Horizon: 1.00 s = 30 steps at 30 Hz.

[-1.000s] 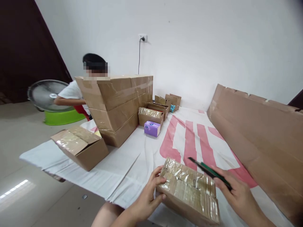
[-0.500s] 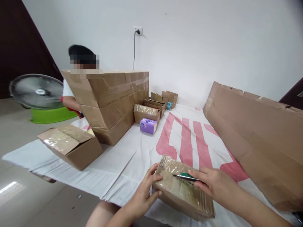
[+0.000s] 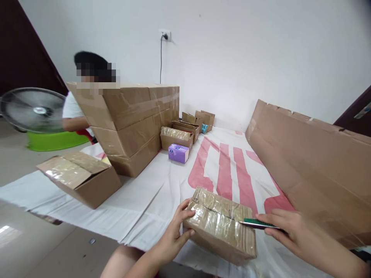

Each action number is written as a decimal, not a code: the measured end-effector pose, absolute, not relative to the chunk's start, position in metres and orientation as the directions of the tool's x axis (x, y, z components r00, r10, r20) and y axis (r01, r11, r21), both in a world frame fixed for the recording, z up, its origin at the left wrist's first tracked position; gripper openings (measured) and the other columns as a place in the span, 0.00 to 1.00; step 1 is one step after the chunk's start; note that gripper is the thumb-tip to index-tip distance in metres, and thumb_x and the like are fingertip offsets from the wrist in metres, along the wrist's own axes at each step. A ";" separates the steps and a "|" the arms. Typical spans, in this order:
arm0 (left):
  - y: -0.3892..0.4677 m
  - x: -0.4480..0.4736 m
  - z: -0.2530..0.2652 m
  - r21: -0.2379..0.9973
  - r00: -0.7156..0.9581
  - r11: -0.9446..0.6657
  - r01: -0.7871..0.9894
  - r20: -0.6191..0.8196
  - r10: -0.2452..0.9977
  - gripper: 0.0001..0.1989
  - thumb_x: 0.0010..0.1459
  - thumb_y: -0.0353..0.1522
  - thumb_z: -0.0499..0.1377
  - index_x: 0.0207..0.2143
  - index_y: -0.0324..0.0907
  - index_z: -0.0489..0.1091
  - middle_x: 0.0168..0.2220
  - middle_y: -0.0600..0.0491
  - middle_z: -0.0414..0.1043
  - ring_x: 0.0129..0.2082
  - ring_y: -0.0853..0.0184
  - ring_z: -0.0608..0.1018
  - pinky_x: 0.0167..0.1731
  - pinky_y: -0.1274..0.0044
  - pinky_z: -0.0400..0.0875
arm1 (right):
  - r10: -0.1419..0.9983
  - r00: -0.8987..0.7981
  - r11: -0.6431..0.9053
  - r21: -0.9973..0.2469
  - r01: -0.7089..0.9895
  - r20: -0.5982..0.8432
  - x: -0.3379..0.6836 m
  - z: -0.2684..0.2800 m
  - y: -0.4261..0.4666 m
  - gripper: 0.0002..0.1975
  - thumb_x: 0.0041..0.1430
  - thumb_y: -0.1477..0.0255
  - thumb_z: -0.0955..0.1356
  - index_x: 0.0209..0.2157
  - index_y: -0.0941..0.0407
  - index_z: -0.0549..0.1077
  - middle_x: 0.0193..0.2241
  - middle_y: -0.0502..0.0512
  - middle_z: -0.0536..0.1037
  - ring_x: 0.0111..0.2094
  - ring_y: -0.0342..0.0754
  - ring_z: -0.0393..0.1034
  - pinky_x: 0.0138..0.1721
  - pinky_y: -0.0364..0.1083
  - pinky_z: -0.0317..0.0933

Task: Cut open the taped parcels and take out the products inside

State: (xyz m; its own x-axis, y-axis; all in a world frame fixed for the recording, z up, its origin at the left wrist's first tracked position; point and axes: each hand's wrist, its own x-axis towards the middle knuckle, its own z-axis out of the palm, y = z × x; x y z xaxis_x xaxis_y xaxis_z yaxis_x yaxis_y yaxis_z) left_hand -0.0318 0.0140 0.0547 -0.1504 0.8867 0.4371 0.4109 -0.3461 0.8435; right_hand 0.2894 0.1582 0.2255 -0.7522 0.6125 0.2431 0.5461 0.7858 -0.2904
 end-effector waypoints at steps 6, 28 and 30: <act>0.010 -0.027 0.042 0.884 -0.222 -0.199 0.423 0.315 0.923 0.28 0.62 0.35 0.54 0.63 0.54 0.49 0.67 0.46 0.47 0.67 0.54 0.52 0.63 0.57 0.51 | 0.567 -0.812 0.803 -0.315 0.506 0.138 0.301 0.230 0.160 0.17 0.63 0.61 0.62 0.52 0.45 0.72 0.40 0.56 0.80 0.40 0.52 0.76 0.39 0.49 0.72; 0.013 -0.036 0.089 0.858 -0.175 -0.214 0.467 0.327 0.929 0.26 0.60 0.40 0.56 0.60 0.52 0.54 0.62 0.44 0.55 0.62 0.52 0.60 0.56 0.61 0.62 | 0.818 -0.558 0.548 -0.480 0.685 0.138 0.312 0.044 0.152 0.20 0.57 0.69 0.63 0.52 0.56 0.68 0.47 0.62 0.73 0.50 0.56 0.68 0.53 0.57 0.63; 0.012 -0.034 0.089 0.867 -0.182 -0.230 0.442 0.337 0.924 0.26 0.60 0.39 0.56 0.60 0.51 0.55 0.61 0.44 0.57 0.61 0.52 0.62 0.55 0.62 0.63 | 0.818 -0.540 0.549 -0.551 0.629 0.198 0.309 0.058 0.147 0.17 0.62 0.65 0.61 0.50 0.53 0.68 0.48 0.61 0.73 0.51 0.56 0.67 0.54 0.56 0.62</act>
